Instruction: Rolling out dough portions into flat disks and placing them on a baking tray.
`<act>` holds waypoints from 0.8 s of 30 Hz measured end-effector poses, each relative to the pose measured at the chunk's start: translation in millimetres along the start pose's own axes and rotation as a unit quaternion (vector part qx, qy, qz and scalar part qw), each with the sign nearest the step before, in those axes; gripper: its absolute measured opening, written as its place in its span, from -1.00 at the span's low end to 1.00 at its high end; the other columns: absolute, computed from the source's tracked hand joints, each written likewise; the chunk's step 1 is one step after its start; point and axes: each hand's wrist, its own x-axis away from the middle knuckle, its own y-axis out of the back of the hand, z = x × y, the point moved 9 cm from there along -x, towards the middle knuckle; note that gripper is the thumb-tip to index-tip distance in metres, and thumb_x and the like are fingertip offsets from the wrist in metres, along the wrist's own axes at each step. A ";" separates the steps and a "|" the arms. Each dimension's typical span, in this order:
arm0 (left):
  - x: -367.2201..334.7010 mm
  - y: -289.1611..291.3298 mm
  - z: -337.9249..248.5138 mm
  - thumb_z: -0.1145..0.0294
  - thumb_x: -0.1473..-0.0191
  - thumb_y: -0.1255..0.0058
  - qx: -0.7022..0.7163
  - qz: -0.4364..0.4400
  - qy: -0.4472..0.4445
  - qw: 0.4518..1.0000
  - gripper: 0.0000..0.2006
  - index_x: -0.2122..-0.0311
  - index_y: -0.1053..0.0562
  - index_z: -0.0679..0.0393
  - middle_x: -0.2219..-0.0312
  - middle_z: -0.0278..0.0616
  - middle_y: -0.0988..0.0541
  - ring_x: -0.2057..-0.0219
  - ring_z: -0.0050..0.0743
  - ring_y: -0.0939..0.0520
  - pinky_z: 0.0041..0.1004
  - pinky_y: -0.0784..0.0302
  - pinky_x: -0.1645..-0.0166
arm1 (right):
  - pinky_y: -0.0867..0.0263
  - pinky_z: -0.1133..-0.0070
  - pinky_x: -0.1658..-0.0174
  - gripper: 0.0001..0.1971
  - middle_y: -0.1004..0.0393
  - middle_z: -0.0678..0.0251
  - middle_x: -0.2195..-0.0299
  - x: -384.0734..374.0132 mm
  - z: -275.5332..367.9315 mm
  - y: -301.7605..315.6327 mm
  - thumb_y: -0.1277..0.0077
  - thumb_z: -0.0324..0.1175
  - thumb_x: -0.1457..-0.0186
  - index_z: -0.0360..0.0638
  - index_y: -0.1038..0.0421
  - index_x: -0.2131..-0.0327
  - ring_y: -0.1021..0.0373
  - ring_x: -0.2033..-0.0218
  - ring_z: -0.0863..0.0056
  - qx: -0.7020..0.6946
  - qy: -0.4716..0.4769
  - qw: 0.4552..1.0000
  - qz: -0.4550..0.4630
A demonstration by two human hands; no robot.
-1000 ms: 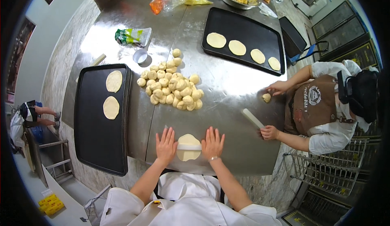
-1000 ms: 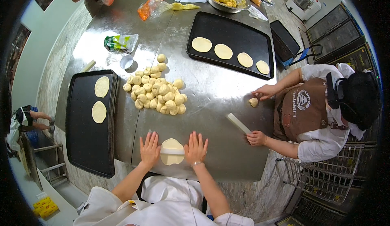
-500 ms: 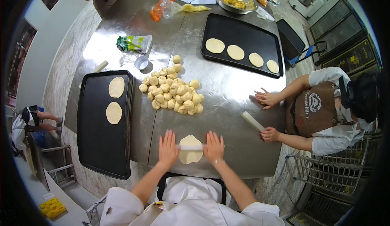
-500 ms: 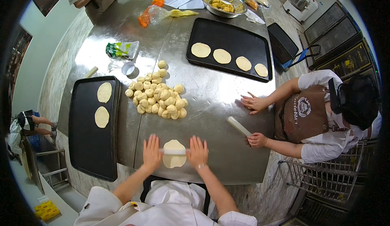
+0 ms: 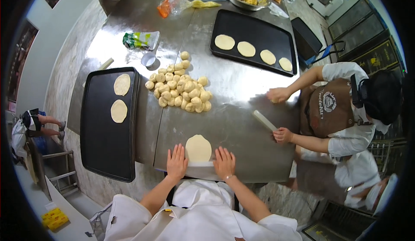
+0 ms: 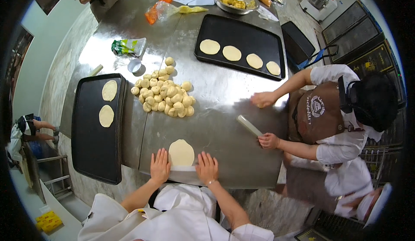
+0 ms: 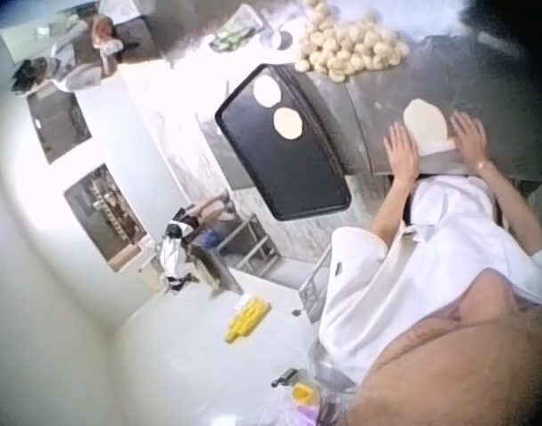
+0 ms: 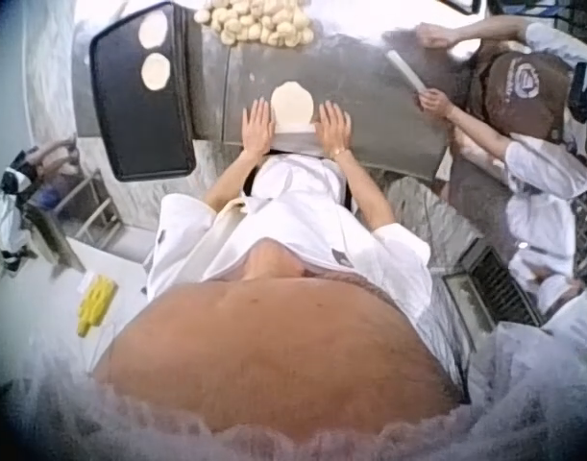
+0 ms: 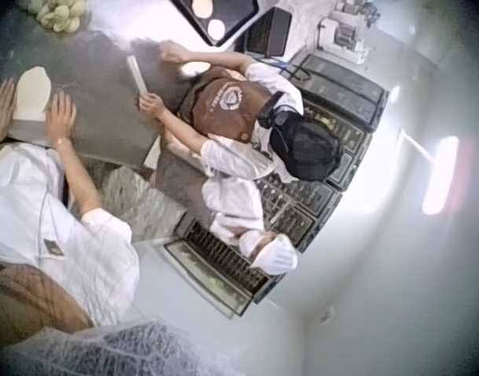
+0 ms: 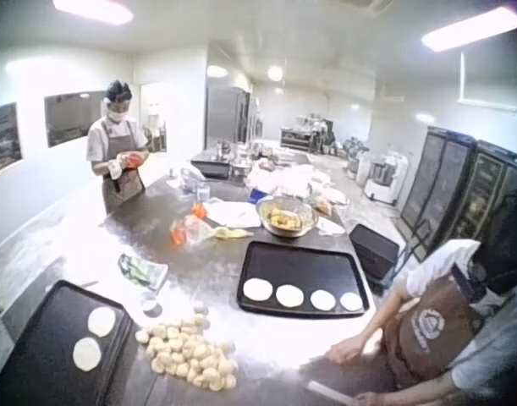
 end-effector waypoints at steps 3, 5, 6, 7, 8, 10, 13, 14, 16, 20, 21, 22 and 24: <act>41.1 -9.8 -2.4 0.15 -0.22 0.05 0.054 0.051 0.007 0.997 -0.37 -0.32 -0.25 0.25 -0.35 -0.02 -0.24 -0.40 -0.05 -0.18 0.16 0.07 -0.42 | -0.11 0.17 -0.22 -0.39 -0.36 0.30 -0.21 39.3 13.5 1.0 -0.14 -0.02 -0.10 -0.01 -0.37 -0.19 -0.24 -0.22 0.27 -0.022 0.052 0.998 0.005; 66.5 -13.6 -3.6 0.15 -0.21 0.04 0.081 0.048 -0.004 0.996 -0.38 -0.32 -0.26 0.21 -0.36 -0.04 -0.24 -0.40 -0.07 -0.17 0.19 0.11 -0.42 | -0.10 0.16 -0.22 -0.41 -0.36 0.32 -0.21 59.2 1.7 -18.8 -0.14 -0.01 -0.10 0.01 -0.38 -0.18 -0.24 -0.22 0.31 -0.043 0.047 0.996 0.062; 71.7 -17.5 -3.6 0.15 -0.21 0.03 0.108 0.046 -0.014 0.993 -0.39 -0.32 -0.27 0.17 -0.36 -0.06 -0.23 -0.41 -0.08 -0.15 0.22 0.14 -0.42 | -0.08 0.15 -0.22 -0.42 -0.35 0.34 -0.21 66.6 -4.7 -36.9 -0.14 0.01 -0.10 0.03 -0.38 -0.16 -0.23 -0.22 0.34 -0.064 0.043 0.990 0.119; 69.8 -13.3 -3.6 0.15 -0.21 0.03 0.109 0.047 -0.013 0.993 -0.39 -0.32 -0.27 0.17 -0.36 -0.06 -0.23 -0.41 -0.08 -0.15 0.22 0.14 -0.42 | -0.08 0.15 -0.22 -0.42 -0.35 0.34 -0.21 63.2 -3.6 -38.0 -0.14 0.01 -0.10 0.03 -0.38 -0.16 -0.23 -0.22 0.34 -0.064 0.043 0.990 0.120; 66.2 -4.9 -1.5 0.15 -0.21 0.03 0.078 0.022 -0.006 0.997 -0.40 -0.31 -0.29 0.14 -0.36 -0.08 -0.23 -0.41 -0.08 -0.14 0.25 0.16 -0.42 | -0.08 0.11 -0.23 -0.39 -0.35 0.32 -0.21 55.2 -3.3 -32.8 -0.14 -0.02 -0.11 0.00 -0.35 -0.20 -0.23 -0.23 0.34 -0.070 0.048 0.993 0.079; 46.7 1.9 3.7 0.14 -0.21 0.03 0.048 -0.002 0.004 0.999 -0.42 -0.30 -0.31 0.12 -0.36 -0.10 -0.23 -0.41 -0.09 -0.14 0.28 0.17 -0.41 | -0.07 0.07 -0.25 -0.37 -0.34 0.31 -0.21 29.6 2.1 -26.7 -0.14 -0.04 -0.12 -0.02 -0.32 -0.23 -0.23 -0.23 0.34 -0.076 0.055 0.995 0.039; -14.8 7.3 23.3 0.14 -0.20 0.01 -0.015 -0.038 0.049 0.998 -0.42 -0.29 -0.33 0.12 -0.35 -0.13 -0.25 -0.40 -0.08 -0.17 0.34 0.18 -0.40 | -0.01 0.01 -0.31 -0.39 -0.35 0.29 -0.18 -48.5 11.6 -5.5 -0.10 -0.11 -0.15 -0.07 -0.29 -0.25 -0.24 -0.22 0.27 0.006 0.014 1.000 0.004; -40.9 13.5 26.9 0.14 -0.21 0.00 -0.022 -0.062 0.049 0.997 -0.44 -0.27 -0.34 0.12 -0.35 -0.12 -0.25 -0.40 -0.08 -0.17 0.32 0.17 -0.40 | 0.01 -0.02 -0.33 -0.40 -0.35 0.25 -0.17 -72.6 7.6 2.5 -0.07 -0.14 -0.16 -0.10 -0.28 -0.25 -0.24 -0.22 0.24 0.012 0.001 0.999 -0.037; -88.8 26.5 43.7 0.15 -0.21 -0.01 -0.033 -0.090 0.044 0.994 -0.46 -0.26 -0.35 0.11 -0.35 -0.12 -0.25 -0.39 -0.08 -0.18 0.31 0.15 -0.41 | 0.04 -0.04 -0.35 -0.41 -0.35 0.22 -0.16 -119.6 0.3 7.9 -0.05 -0.16 -0.18 -0.13 -0.27 -0.25 -0.24 -0.23 0.20 0.018 -0.013 0.996 -0.085; -164.9 42.9 58.6 0.21 -0.23 -0.02 0.008 -0.154 -0.029 0.988 -0.59 -0.14 -0.41 0.12 -0.32 -0.08 -0.26 -0.39 -0.06 -0.18 0.24 0.11 -0.42 | -0.16 0.05 -0.22 -0.47 -0.40 0.18 -0.08 -188.8 -19.6 12.6 -0.08 -0.19 -0.18 -0.15 -0.32 -0.19 -0.31 -0.13 0.18 -0.014 0.013 0.986 -0.166; -178.5 46.8 58.4 0.24 -0.24 -0.03 0.004 -0.186 -0.044 0.982 -0.63 -0.10 -0.43 0.13 -0.31 -0.07 -0.27 -0.39 -0.06 -0.18 0.23 0.11 -0.43 | -0.24 0.10 -0.14 -0.51 -0.43 0.17 -0.02 -199.4 -27.3 13.9 -0.09 -0.22 -0.17 -0.16 -0.35 -0.14 -0.35 -0.08 0.18 -0.028 0.011 0.982 -0.184; -186.0 50.7 55.8 0.24 -0.24 -0.03 0.005 -0.186 -0.049 0.981 -0.63 -0.10 -0.43 0.13 -0.31 -0.07 -0.27 -0.39 -0.06 -0.18 0.23 0.11 -0.43 | -0.24 0.10 -0.14 -0.51 -0.43 0.17 -0.02 -205.0 -29.6 14.0 -0.09 -0.22 -0.17 -0.16 -0.35 -0.14 -0.35 -0.08 0.18 -0.026 0.008 0.982 -0.187; -193.5 60.7 60.1 0.38 -0.22 -0.05 0.047 -0.213 0.021 0.976 -0.68 -0.06 -0.43 0.18 -0.28 -0.05 -0.29 -0.36 -0.04 -0.22 0.17 0.01 -0.41 | -0.34 0.22 0.03 -0.65 -0.48 0.20 0.13 -204.5 -37.0 22.3 -0.14 -0.31 -0.13 -0.14 -0.44 0.01 -0.41 0.07 0.18 -0.049 -0.005 0.972 -0.228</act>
